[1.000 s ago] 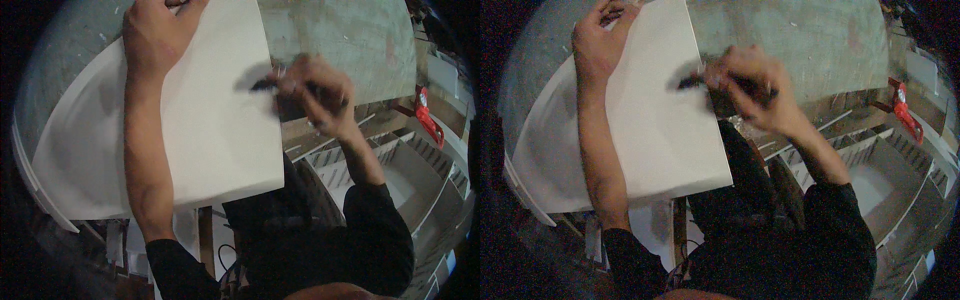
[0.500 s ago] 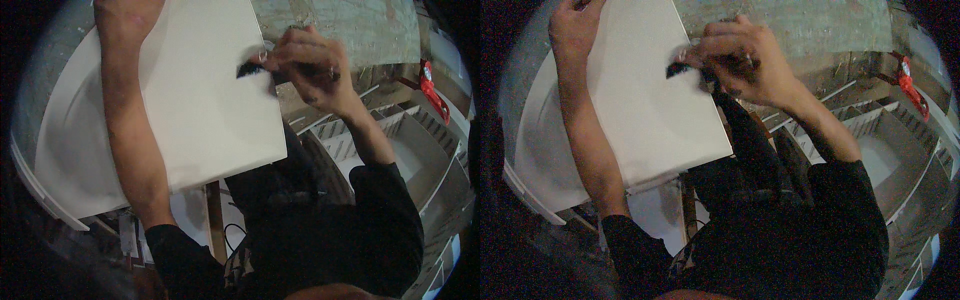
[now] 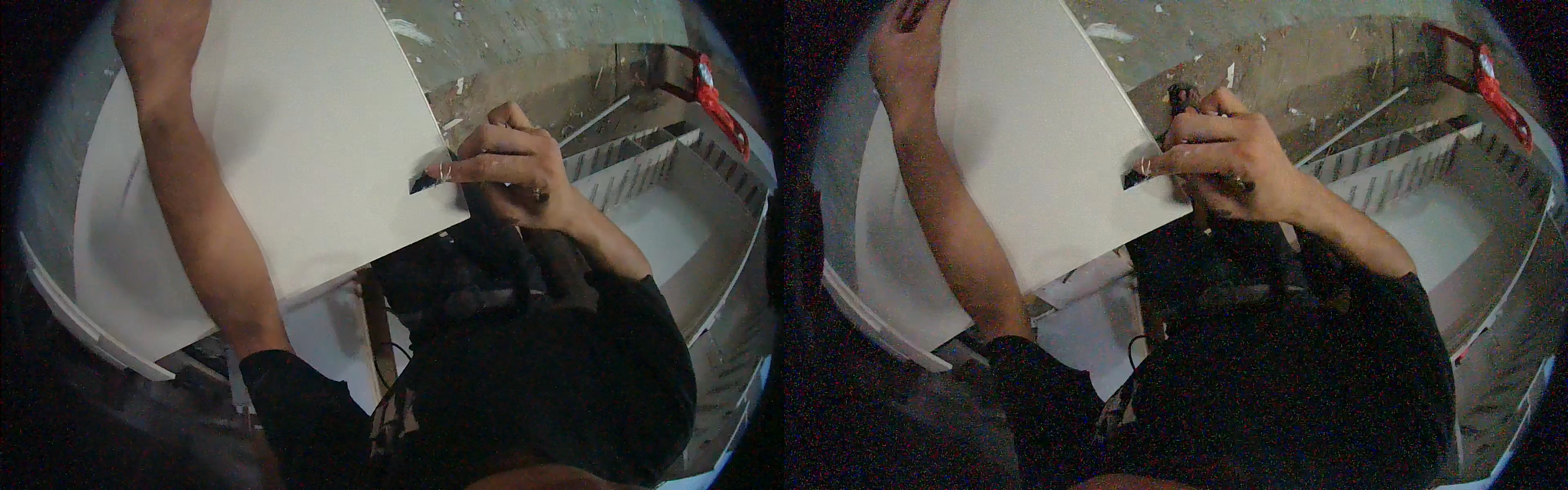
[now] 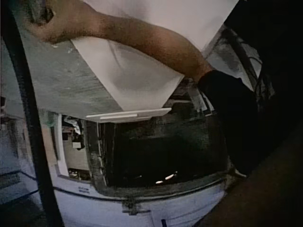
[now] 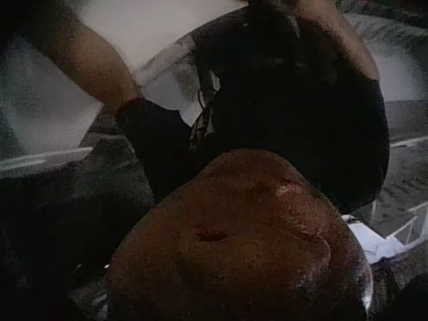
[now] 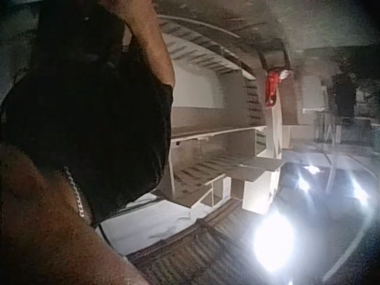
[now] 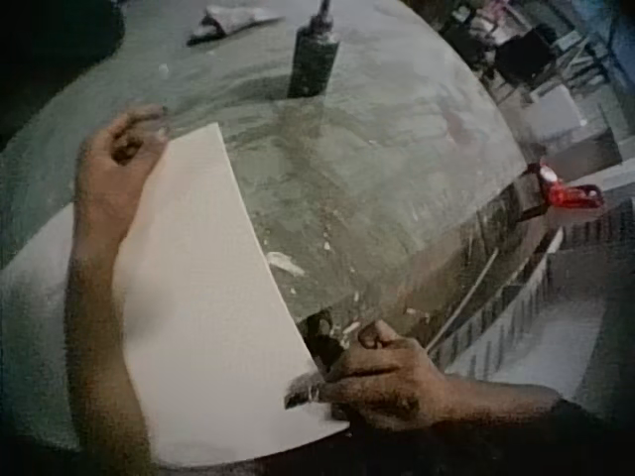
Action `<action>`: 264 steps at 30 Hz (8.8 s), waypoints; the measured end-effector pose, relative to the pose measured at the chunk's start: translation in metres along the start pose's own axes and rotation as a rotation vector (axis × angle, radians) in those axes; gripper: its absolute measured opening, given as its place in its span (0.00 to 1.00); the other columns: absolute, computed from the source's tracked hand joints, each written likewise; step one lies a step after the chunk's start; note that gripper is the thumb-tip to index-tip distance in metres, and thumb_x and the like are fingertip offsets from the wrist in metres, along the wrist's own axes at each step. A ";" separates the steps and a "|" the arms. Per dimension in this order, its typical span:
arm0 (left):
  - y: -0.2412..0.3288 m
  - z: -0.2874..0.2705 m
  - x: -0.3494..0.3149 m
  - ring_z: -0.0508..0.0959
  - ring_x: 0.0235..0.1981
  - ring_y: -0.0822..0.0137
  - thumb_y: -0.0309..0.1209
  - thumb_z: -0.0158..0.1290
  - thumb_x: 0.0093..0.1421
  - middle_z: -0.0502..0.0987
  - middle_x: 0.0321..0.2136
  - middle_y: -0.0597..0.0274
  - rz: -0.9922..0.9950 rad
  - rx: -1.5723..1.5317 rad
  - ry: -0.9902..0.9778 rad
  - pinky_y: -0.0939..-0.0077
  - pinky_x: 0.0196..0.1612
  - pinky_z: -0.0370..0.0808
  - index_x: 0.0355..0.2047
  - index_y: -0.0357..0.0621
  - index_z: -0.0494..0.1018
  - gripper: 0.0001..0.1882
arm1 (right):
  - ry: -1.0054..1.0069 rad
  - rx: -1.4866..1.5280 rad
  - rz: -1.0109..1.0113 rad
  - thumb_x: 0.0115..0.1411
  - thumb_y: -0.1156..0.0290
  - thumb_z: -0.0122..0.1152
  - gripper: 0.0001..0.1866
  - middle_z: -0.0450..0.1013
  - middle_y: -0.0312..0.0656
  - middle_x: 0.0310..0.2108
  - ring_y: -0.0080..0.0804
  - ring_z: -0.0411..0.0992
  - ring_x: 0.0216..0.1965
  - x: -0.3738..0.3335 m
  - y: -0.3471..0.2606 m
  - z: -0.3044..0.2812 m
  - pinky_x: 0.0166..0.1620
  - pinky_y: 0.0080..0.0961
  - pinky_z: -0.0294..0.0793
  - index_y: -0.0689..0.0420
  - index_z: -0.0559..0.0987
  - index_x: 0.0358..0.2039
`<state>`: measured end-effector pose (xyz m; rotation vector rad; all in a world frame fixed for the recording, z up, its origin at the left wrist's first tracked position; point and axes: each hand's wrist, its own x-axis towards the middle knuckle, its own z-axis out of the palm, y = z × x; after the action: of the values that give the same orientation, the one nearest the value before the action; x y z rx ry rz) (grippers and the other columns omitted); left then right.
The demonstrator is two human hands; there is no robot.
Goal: The person scrapes the edges of white wooden panels using a small blade held in their right hand while supporting the panels with their left hand.
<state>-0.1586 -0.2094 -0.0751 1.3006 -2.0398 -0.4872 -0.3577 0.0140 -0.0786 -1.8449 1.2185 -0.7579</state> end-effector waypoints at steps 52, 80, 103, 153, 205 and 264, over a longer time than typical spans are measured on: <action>0.036 0.027 -0.049 0.77 0.36 0.68 0.30 0.62 0.52 0.77 0.33 0.58 0.830 -0.239 -0.724 0.74 0.43 0.73 0.42 0.42 0.78 0.17 | 0.853 0.022 0.413 0.50 0.83 0.59 0.14 0.76 0.41 0.32 0.28 0.75 0.34 -0.067 -0.043 0.083 0.37 0.20 0.71 0.59 0.81 0.38; 0.038 0.025 -0.059 0.78 0.29 0.67 0.36 0.65 0.49 0.80 0.29 0.56 0.672 -0.301 -0.717 0.76 0.33 0.73 0.39 0.42 0.79 0.17 | 1.074 0.035 0.381 0.53 0.85 0.58 0.10 0.77 0.40 0.31 0.25 0.77 0.37 -0.076 -0.049 0.111 0.42 0.20 0.75 0.64 0.80 0.36; 0.055 0.020 -0.066 0.72 0.28 0.77 0.29 0.59 0.56 0.77 0.26 0.64 0.573 -0.325 -0.812 0.83 0.32 0.69 0.41 0.37 0.77 0.13 | 0.964 -0.015 0.508 0.42 0.85 0.57 0.19 0.71 0.40 0.24 0.30 0.71 0.24 -0.049 -0.098 0.175 0.26 0.23 0.67 0.56 0.83 0.36; -0.182 -0.177 -0.091 0.55 0.66 0.51 0.53 0.45 0.62 0.58 0.64 0.50 0.583 0.339 -0.436 0.49 0.65 0.46 0.63 0.52 0.60 0.33 | 1.148 -0.059 0.597 0.43 0.86 0.57 0.17 0.72 0.42 0.25 0.29 0.72 0.25 0.015 -0.159 0.292 0.28 0.19 0.69 0.60 0.81 0.36; -0.293 -0.265 -0.110 0.48 0.69 0.57 0.68 0.40 0.57 0.50 0.68 0.60 0.654 0.332 -0.487 0.42 0.67 0.38 0.66 0.67 0.53 0.41 | 1.311 -0.095 0.558 0.58 0.78 0.59 0.08 0.79 0.38 0.36 0.22 0.75 0.39 0.068 -0.177 0.369 0.43 0.18 0.73 0.60 0.82 0.38; -0.401 -0.399 -0.145 0.52 0.67 0.53 0.63 0.42 0.59 0.51 0.68 0.58 0.751 0.245 -0.443 0.48 0.66 0.46 0.67 0.66 0.52 0.39 | 1.260 0.025 0.629 0.57 0.82 0.57 0.11 0.79 0.40 0.36 0.23 0.76 0.39 0.164 -0.320 0.555 0.44 0.18 0.73 0.63 0.80 0.41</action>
<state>0.4245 -0.2381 -0.0873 0.4722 -2.8179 -0.1785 0.2984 0.0929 -0.0818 -0.6963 2.3404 -1.5842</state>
